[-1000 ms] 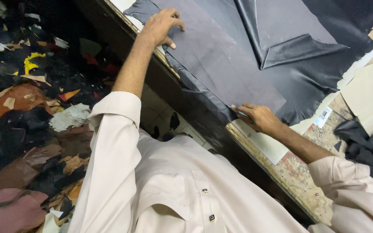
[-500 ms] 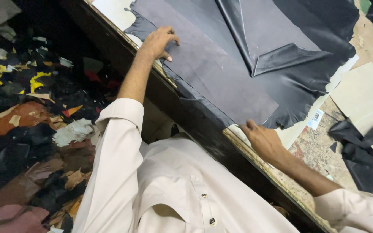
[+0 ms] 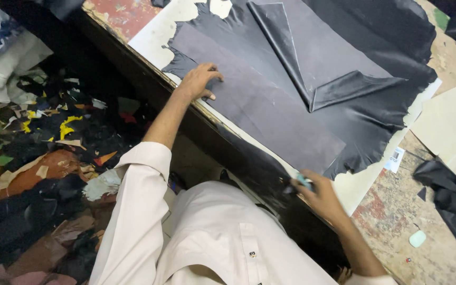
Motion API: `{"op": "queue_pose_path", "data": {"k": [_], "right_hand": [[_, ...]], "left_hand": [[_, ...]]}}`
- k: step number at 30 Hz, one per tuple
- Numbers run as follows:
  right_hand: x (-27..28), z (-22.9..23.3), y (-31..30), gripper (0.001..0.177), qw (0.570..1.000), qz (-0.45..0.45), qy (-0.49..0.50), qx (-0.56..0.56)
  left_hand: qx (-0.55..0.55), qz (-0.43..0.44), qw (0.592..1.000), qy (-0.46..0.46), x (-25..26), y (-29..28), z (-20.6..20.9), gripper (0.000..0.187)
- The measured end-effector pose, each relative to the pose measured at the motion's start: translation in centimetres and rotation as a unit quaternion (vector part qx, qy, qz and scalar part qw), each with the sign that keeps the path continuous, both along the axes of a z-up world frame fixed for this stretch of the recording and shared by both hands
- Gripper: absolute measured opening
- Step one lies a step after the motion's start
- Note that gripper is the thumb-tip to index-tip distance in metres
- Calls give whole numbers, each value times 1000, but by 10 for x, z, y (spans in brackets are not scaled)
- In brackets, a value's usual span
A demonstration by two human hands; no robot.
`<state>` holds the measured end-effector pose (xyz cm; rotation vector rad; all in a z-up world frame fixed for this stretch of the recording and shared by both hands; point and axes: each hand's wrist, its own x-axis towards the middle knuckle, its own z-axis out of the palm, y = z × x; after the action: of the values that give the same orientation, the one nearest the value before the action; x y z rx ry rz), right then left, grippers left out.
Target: The person lays a large black leather hide flat on a worktable, places a paper pattern on top, and cuts the leather along the pattern edges using a utility knife. The person removes the cut leather piece and sets it aside, then repeats the process with another pattern placement.
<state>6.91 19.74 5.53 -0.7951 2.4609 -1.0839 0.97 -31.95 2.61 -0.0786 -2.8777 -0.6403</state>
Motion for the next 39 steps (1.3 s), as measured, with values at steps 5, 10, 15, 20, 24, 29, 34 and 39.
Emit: {"op": "queue_pose_path", "data": {"k": [5,10,15,20,24,29,34,39], "right_hand": [[-18,106,142,18,900,-388,12,199],[-26,58,125,21,774,-576,89,246],[-29,76,92,28,882,-444,129,87],[-88,7,-115,31,972,-69,210,75],[-149,9,-301,33,954,102,264,97],[-186,26,-458,35,912,268,306,45],[-208,-2,-500,35,900,314,298,48],[-208,1,-506,33,892,339,290,78]], "left_hand": [[32,-13,999,-18,-7,-7,-15,58],[83,-46,995,-34,-36,-30,-27,47],[84,-6,996,20,-65,-87,-19,35],[-57,-3,998,13,-99,-172,6,36],[-6,-85,996,-20,-112,-202,3,27],[21,-119,993,-8,-110,-212,5,40],[45,-135,990,4,-98,-215,12,43],[54,-132,989,50,-95,-215,7,41]]}}
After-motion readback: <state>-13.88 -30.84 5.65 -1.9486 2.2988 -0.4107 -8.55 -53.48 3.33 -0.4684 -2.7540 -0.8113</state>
